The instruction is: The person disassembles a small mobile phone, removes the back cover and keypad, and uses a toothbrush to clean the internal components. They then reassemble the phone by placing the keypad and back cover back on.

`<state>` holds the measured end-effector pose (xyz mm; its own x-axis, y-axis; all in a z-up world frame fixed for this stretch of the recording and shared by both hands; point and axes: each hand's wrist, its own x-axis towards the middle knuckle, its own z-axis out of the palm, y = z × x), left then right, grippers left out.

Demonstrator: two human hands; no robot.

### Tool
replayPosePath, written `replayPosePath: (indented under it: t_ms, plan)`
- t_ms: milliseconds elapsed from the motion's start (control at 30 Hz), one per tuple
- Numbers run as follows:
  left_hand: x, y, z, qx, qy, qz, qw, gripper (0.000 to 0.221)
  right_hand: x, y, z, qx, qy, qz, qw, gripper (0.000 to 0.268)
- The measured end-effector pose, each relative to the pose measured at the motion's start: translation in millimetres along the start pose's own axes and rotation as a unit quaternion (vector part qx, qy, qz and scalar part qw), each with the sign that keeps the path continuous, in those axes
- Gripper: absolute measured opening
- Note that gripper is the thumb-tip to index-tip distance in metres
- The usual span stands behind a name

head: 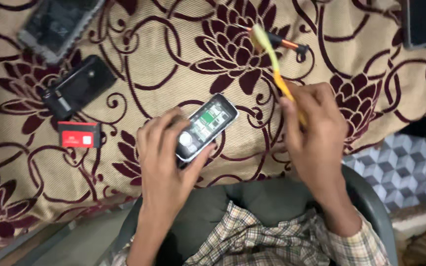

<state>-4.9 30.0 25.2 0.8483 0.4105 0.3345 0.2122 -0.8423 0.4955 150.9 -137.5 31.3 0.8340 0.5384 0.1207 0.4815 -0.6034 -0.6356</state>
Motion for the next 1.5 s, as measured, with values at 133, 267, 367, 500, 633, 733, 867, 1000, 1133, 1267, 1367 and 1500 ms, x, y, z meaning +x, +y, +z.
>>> replayPosePath:
  t_ms: [133,267,367,500,633,733,867,1000,1133,1267,1367,1500]
  plan:
    - [5.5,-7.5,-9.2,-0.099,-0.053,-0.049,0.992,0.042,0.2,-13.2,9.8,-0.089,0.052,-0.172,0.980,0.041]
    - [0.1,-14.7,-9.3,-0.165,-0.047,-0.050,0.984,0.029,-8.1,-18.5,21.6,0.096,-0.006,-0.168,0.981,0.037]
    - [-3.1,-17.8,-7.3,-0.203,-0.036,-0.104,0.973,0.023,-7.0,-9.2,36.3,0.178,0.001,-0.135,0.975,0.025]
    - [-2.4,-15.1,-5.4,-0.181,0.055,-0.122,0.974,0.034,1.6,-1.8,50.7,0.213,-0.017,0.011,0.977,0.019]
    - [-1.3,-10.7,0.1,-0.130,0.130,-0.147,0.972,0.024,3.1,-14.2,50.2,0.174,-0.024,0.078,0.981,0.021]
    - [-2.7,-11.8,2.7,-0.152,0.122,-0.217,0.957,0.021,6.5,-23.7,47.8,0.216,-0.054,0.011,0.975,0.038]
    - [3.8,-11.8,5.2,-0.152,0.120,-0.253,0.948,0.021,12.4,-27.6,48.3,0.153,-0.046,0.002,0.987,0.037]
    - [5.5,-15.8,8.7,-0.159,0.117,-0.315,0.928,0.022,11.8,-28.0,57.0,0.129,-0.044,0.030,0.990,0.034]
    - [11.8,-18.7,7.8,-0.140,0.100,-0.297,0.939,0.026,29.6,-37.2,48.4,0.078,-0.096,0.074,0.990,0.038]
    - [8.5,-23.4,5.8,-0.196,0.093,-0.277,0.936,0.026,43.6,-48.1,33.8,0.076,-0.138,-0.026,0.987,0.048]
    - [4.6,-28.1,5.0,-0.237,0.053,-0.204,0.948,0.058,45.8,-52.7,28.1,0.041,-0.145,-0.256,0.955,0.060]
    - [-4.8,-28.5,4.4,-0.257,-0.001,-0.110,0.960,0.102,53.2,-59.9,37.8,0.020,-0.285,-0.273,0.919,0.048]
